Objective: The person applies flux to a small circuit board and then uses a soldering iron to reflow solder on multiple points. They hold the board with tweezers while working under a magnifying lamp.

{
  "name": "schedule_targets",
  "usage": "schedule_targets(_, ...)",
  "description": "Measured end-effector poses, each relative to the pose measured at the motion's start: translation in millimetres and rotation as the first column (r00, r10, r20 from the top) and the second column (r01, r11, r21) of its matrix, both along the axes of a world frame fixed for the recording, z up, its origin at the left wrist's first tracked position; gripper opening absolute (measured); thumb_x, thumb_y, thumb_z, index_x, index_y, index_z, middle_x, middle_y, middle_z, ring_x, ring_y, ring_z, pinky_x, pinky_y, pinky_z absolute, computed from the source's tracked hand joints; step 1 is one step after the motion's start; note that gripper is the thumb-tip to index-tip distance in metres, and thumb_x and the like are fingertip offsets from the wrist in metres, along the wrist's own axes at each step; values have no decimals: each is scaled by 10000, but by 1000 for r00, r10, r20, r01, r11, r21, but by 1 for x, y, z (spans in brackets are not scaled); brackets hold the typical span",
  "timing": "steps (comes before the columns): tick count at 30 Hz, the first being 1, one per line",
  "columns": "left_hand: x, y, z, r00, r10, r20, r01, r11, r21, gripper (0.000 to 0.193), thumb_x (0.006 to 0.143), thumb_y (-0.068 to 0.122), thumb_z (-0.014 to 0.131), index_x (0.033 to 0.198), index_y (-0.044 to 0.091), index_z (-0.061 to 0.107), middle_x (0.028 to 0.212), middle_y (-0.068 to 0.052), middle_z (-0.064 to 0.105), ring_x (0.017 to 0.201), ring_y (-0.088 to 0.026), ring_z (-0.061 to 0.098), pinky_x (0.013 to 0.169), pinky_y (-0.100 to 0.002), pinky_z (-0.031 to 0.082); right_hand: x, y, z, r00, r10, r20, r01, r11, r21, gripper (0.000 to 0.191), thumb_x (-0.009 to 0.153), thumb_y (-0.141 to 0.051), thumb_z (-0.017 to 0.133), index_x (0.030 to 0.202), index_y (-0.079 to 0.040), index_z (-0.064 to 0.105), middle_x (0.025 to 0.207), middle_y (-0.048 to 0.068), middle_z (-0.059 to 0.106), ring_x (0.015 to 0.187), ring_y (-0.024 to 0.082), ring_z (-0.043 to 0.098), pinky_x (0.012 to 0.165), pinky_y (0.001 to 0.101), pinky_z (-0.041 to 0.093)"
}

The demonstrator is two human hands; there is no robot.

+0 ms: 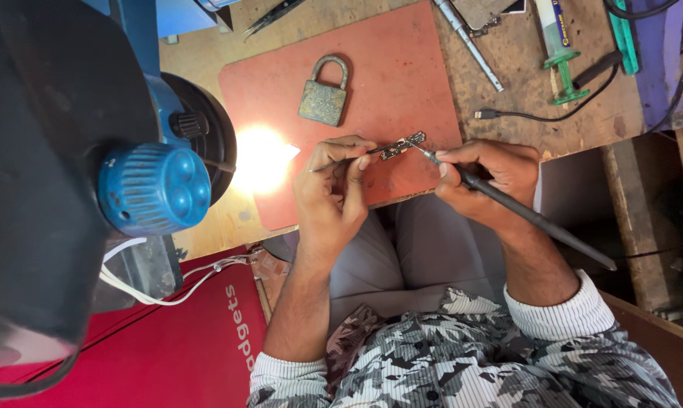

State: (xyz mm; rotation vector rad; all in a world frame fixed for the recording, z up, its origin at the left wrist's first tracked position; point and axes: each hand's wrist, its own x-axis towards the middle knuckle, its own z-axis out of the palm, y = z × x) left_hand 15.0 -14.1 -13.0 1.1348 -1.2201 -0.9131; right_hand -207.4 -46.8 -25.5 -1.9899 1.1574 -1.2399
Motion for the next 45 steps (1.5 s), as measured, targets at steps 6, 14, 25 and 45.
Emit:
schedule_targets(6, 1, -1, 1, 1000, 3, 25, -4, 1000, 11, 106, 1032, -129, 588, 1107, -55, 599, 1151, -120, 699, 996, -125, 723, 721, -183, 559, 2, 0, 2, 1000, -11, -11, 11, 1000, 20, 111, 866, -5, 791, 962, 7, 736, 692, 35, 642, 571, 47, 533, 518, 220, 396)
schedule_targets(14, 1, -1, 3, 995, 24, 97, -23, 1000, -17, 103, 1024, -127, 600, 1088, -48, 616, 1134, -114, 718, 965, -113, 736, 700, -182, 554, 1, -6, 11, 991, 131, -26, -131, 991, -10, 143, 859, 21, 774, 975, 10, 691, 797, 72, 664, 612, 90, 607, 569, 232, 447)
schedule_targets(25, -1, 0, 0, 1000, 14, 28, -13, 1000, -12, 115, 1033, -134, 585, 1107, -48, 603, 1158, -116, 702, 1015, -116, 730, 697, -180, 554, 0, -3, 5, 998, 52, 20, -52, 998, 43, 110, 854, 18, 773, 946, 15, 712, 726, 43, 646, 591, 49, 509, 516, 213, 382)
schedule_targets(45, -1, -1, 4, 996, 34, 76, -37, 999, 30, 71, 1027, -101, 612, 1076, -54, 632, 1133, -111, 716, 918, -92, 718, 643, -168, 536, -2, -1, 2, 1000, 26, 14, -26, 998, 55, 90, 870, 29, 759, 943, 10, 711, 716, 22, 641, 589, 24, 505, 552, 223, 388)
